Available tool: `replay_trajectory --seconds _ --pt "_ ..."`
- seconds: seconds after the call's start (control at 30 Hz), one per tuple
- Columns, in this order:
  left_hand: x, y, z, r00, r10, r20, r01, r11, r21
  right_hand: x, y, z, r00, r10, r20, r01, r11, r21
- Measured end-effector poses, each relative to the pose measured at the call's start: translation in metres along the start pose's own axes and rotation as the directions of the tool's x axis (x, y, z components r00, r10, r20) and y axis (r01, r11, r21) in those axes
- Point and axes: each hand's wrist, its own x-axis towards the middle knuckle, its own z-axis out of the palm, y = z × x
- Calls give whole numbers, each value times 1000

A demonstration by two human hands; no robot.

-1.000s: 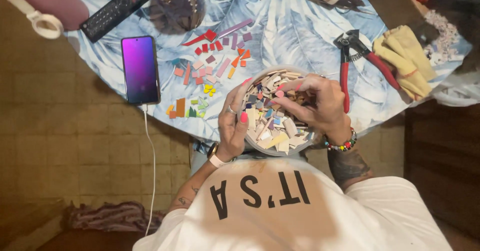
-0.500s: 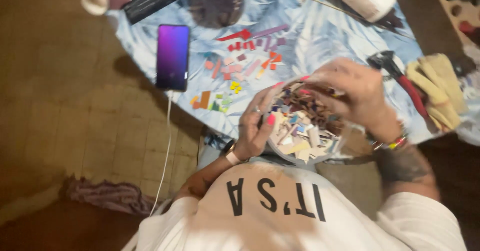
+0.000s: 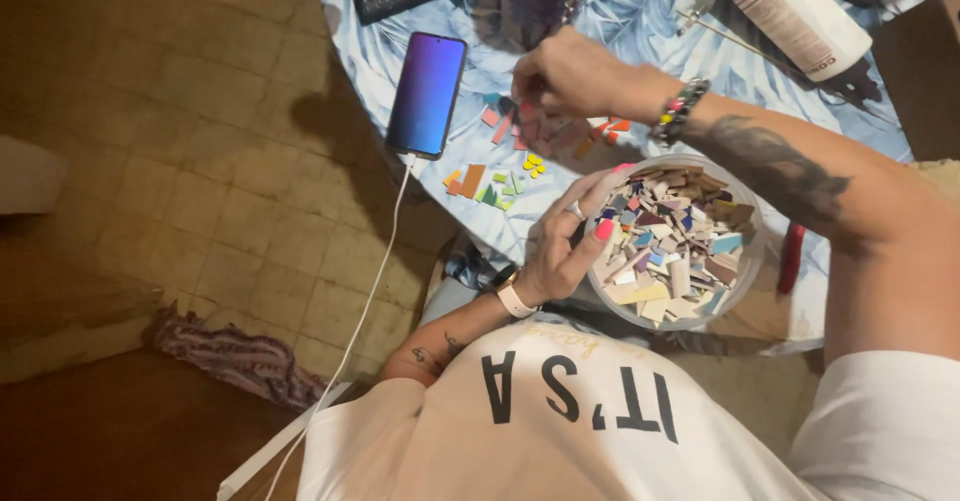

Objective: The person sorts small ceramic tile pieces from a clear plastic container onto a table. They pick up individual pieces, inspect them, and place them on the table surface, occasionally moving pieces back into the container.

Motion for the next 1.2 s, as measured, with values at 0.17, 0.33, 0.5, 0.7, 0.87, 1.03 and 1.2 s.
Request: replay_trajectory --seconds 0.17,0.33,0.5,0.7,0.87,1.03,1.2 --pt "-3 -3 1 1000 7 -11 -7 1000 -17 14 -12 12 971 212 109 -194 969 -153" --pt "-5 -6 1 1000 8 -3 -8 1000 -30 16 -5 19 974 215 68 -198 959 -202" --pt "-8 -13 3 1000 17 -21 -18 999 -42 16 -12 16 937 327 118 -299 932 -207" --pt "-6 -8 2 1000 -9 -8 9 1000 -8 -21 -46 -31 993 112 38 -107 987 -120" --pt "-10 -15 4 999 11 -50 -11 1000 2 -110 -84 -85 966 -74 -247 51 994 -98" --pt "-1 -2 1 1000 -20 -17 19 997 -72 -198 -118 -71 834 336 -438 -326 940 100" --pt "3 4 -1 999 20 47 -20 1000 -2 -236 -124 3 507 406 -760 -472 869 149"
